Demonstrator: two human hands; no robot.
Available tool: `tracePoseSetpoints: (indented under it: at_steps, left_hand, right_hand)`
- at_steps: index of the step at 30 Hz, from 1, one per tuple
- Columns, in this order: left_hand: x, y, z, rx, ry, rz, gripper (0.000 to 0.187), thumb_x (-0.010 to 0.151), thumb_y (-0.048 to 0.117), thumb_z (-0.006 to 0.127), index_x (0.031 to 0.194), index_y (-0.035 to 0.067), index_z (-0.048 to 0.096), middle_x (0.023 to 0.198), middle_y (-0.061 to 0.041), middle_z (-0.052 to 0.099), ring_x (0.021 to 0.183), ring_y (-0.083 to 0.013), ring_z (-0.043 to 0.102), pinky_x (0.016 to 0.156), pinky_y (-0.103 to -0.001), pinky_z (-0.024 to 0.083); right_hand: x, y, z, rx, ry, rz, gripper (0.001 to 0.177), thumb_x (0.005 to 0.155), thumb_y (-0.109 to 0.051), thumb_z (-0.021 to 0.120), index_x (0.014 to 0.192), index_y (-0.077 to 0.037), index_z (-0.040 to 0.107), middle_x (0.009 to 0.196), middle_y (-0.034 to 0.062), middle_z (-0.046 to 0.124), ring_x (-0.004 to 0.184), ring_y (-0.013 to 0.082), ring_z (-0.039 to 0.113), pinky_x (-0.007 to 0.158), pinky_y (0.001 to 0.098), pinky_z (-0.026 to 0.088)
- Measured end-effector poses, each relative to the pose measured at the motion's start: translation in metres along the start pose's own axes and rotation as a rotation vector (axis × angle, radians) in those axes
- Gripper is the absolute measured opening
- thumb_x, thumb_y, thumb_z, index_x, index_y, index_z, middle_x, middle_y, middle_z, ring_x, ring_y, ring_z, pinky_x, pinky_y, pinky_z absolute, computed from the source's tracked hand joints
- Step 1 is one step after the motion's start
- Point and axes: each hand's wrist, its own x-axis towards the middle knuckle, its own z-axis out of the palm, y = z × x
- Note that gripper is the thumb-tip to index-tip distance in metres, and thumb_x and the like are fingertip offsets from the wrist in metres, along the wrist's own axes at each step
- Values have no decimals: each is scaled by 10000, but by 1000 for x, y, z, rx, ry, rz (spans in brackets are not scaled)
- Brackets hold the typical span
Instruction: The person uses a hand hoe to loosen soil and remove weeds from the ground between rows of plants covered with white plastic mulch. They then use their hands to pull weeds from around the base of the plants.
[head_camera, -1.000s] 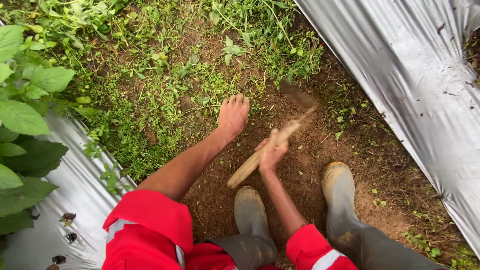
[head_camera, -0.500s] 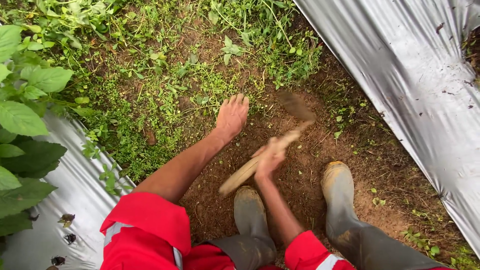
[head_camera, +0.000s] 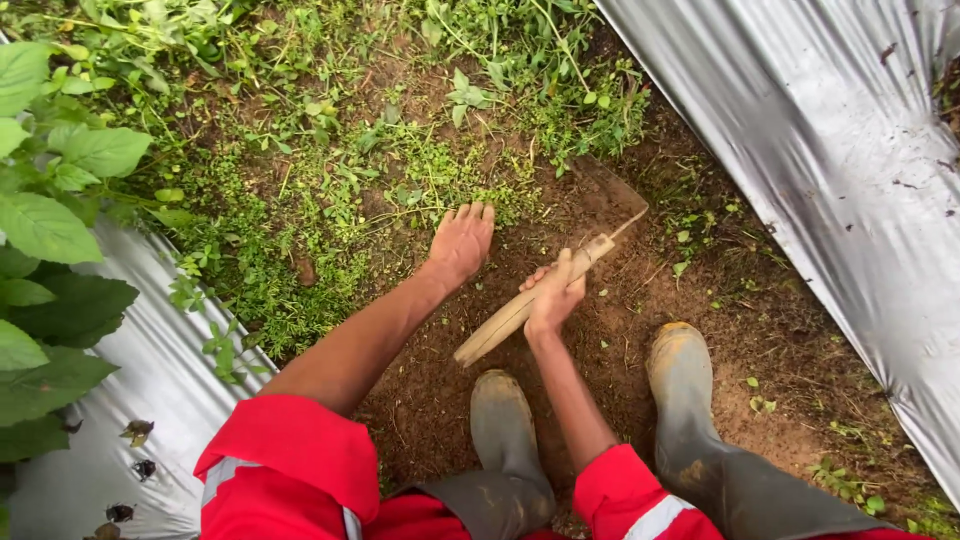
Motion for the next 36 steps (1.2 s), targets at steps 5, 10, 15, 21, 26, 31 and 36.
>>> tracePoseSetpoints:
  at_steps: [5, 10, 15, 21, 26, 31, 36]
  left_hand:
    - [21, -26, 44, 34, 76, -80, 524, 936, -41, 451, 1456, 17, 477, 1269, -152, 563, 1197, -265, 577, 991, -410, 491]
    - [24, -35, 43, 21, 127, -134, 504, 942, -34, 422, 1435, 47, 489, 1207, -111, 564, 1130, -222, 557, 984, -382, 458]
    - [-1, -27, 5, -12, 211, -181, 519, 946, -23, 478, 1464, 7, 477, 1270, -144, 585, 1230, -256, 557, 1066, -413, 423]
    - [-11, -32, -3, 3, 198, -237, 566, 906, -45, 447, 1466, 37, 470, 1278, -123, 586, 1221, -239, 552, 1074, -416, 415]
    - [21, -49, 41, -17, 237, -229, 578, 867, -25, 489, 1442, 35, 485, 1274, -137, 589, 1174, -235, 565, 1014, -409, 424]
    - [32, -45, 52, -21, 223, -202, 577, 857, -17, 463, 1431, 31, 501, 1281, -147, 583, 1159, -242, 577, 1001, -413, 424]
    - [4, -34, 6, -70, 258, -200, 569, 872, -13, 417, 1434, 34, 497, 1260, -145, 603, 1165, -250, 570, 1049, -441, 401]
  right_hand:
    - [-57, 55, -9, -256, -239, 112, 282, 1054, -374, 558, 968, -108, 523, 589, -3, 574, 428, 95, 556, 360, 223, 502]
    - [-78, 84, -24, -348, -301, 177, 283, 1047, -359, 570, 965, -91, 532, 576, 24, 579, 421, 124, 568, 371, 260, 525]
    - [-37, 45, 0, -248, -229, -66, 255, 1069, -361, 571, 1011, -114, 545, 588, 17, 602, 423, 129, 600, 373, 247, 517]
    - [-30, 44, 7, -411, -325, 26, 320, 1081, -394, 535, 1022, -80, 545, 582, 9, 583, 424, 119, 566, 391, 241, 498]
    - [-89, 96, -25, -458, -285, 169, 300, 1031, -326, 590, 963, -37, 547, 569, 42, 547, 422, 128, 535, 393, 261, 494]
    - [-77, 79, -22, -398, -263, 186, 262, 1005, -308, 632, 898, -80, 561, 503, 58, 588, 373, 155, 581, 329, 287, 508]
    - [-32, 48, -5, -262, -178, -20, 260, 1063, -356, 532, 996, -105, 523, 585, -4, 566, 442, 96, 565, 383, 225, 522]
